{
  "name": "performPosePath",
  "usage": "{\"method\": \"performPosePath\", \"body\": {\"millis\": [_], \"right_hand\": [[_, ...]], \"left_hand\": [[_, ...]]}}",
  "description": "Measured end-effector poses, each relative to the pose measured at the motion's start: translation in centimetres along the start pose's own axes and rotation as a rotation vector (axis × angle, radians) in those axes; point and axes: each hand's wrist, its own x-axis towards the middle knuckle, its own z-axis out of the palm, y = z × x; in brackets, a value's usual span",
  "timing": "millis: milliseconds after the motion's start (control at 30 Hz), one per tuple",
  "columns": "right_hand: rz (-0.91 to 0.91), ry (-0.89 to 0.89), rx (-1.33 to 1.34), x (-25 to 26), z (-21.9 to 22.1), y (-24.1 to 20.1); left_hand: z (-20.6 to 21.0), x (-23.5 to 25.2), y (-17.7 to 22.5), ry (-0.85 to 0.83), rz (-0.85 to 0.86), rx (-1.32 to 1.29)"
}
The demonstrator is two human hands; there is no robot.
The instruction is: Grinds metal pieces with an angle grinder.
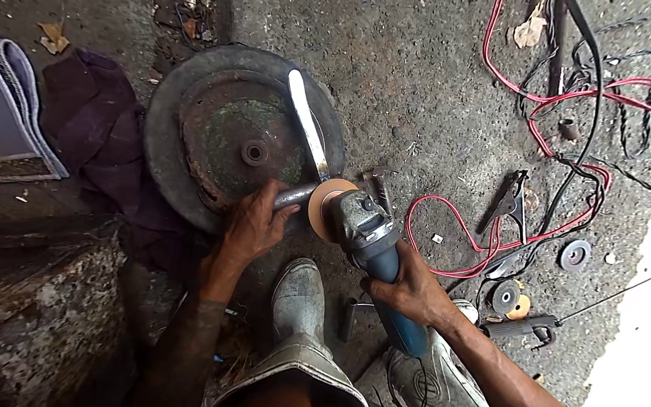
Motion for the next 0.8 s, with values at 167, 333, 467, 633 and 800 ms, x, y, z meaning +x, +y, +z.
{"method": "performPosePath", "body": {"millis": [167, 333, 467, 633, 800], "right_hand": [[-0.008, -0.022, -0.012, 0.05, 0.02, -0.22], [0.003, -0.033, -0.002, 0.24, -0.23, -0.36], [0.009, -0.054, 0.003, 0.37, -0.58, -0.38], [0.025, -0.056, -0.018, 0.56, -0.56, -0.37], [0.015, -0.067, 0.005, 0.84, -0.44, -0.43]], "left_hand": [[0.07, -0.03, 0.11, 0.004, -0.006, 0.011], [0.35, 0.01, 0.11, 0.017, 0.001, 0.018], [0.51, -0.05, -0.03, 0.026, 0.010, 0.013], [0.52, -0.05, 0.07, 0.030, 0.006, 0.018], [0.42, -0.09, 0.16, 0.036, 0.004, 0.019]]}}
